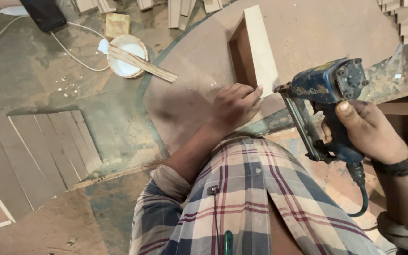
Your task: The person assembles small wooden boxes by applying glue to wooden pieces and using a nail gun to secure them together. The process involves aligning the pieces and ensuring they fit properly.
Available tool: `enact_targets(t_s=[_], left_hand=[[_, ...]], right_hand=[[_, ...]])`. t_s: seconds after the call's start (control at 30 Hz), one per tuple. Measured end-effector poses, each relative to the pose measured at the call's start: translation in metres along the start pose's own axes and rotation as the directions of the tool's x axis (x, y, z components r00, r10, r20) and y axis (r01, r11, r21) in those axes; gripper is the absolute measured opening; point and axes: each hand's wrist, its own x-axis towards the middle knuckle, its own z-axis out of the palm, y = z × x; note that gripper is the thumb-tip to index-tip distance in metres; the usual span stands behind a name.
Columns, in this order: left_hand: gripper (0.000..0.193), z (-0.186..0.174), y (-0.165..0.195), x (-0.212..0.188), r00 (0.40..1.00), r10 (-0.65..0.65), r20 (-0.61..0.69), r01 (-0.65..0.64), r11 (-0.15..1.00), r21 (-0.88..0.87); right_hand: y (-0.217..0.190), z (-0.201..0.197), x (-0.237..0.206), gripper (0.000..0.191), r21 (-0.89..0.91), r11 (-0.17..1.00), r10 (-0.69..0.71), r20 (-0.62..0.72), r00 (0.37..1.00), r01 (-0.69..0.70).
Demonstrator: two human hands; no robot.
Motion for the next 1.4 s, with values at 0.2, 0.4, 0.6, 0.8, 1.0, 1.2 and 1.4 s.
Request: enact_targets(t_s=[0.2, 0.4, 0.6, 0.8, 1.0, 1.2, 1.4], left_hand=[[0.029, 0.003, -0.002, -0.002, 1.000, -0.004, 0.015, 0.004, 1.000, 0.007], [0.030, 0.006, -0.004, -0.004, 0.999, -0.001, 0.036, 0.001, 1.000, 0.007], [0.029, 0.005, -0.002, -0.003, 1.000, -0.013, 0.025, 0.014, 0.999, -0.036], [0.047, -0.006, 0.014, 0.007, 0.938, -0.323, -0.122, 0.332, 0.941, 0.066], [0.098, 0.011, 0.033, 0.049, 0.857, -0.514, -0.038, 0.504, 0.818, 0.277], [0.091, 0.046, 0.009, 0.027, 0.764, -0.610, -0.213, 0.629, 0.777, 0.030], [0.084, 0.076, -0.006, -0.035, 0.585, -0.787, -0.198, 0.520, 0.551, -0.652]], right_hand=[[-0.002, -0.003, 0.000, 0.056, 0.078, 0.997, -0.013, 0.008, 1.000, 0.013], [0.005, -0.004, 0.001, 0.059, 0.013, 1.000, 0.007, 0.002, 1.000, -0.007], [0.019, -0.025, 0.008, 0.053, -0.029, 0.997, 0.062, -0.112, 0.992, -0.066], [0.096, -0.056, 0.098, 0.056, -0.618, 0.752, -0.027, -0.378, 0.925, -0.231], [0.191, -0.053, 0.189, 0.080, -0.899, 0.427, -0.515, -0.156, 0.843, 0.094], [0.209, -0.007, 0.208, 0.053, -0.516, 0.767, -0.380, 0.114, 0.918, 0.382], [0.160, 0.002, 0.201, 0.056, -0.016, 0.793, -0.598, 0.172, 0.783, 0.609]])
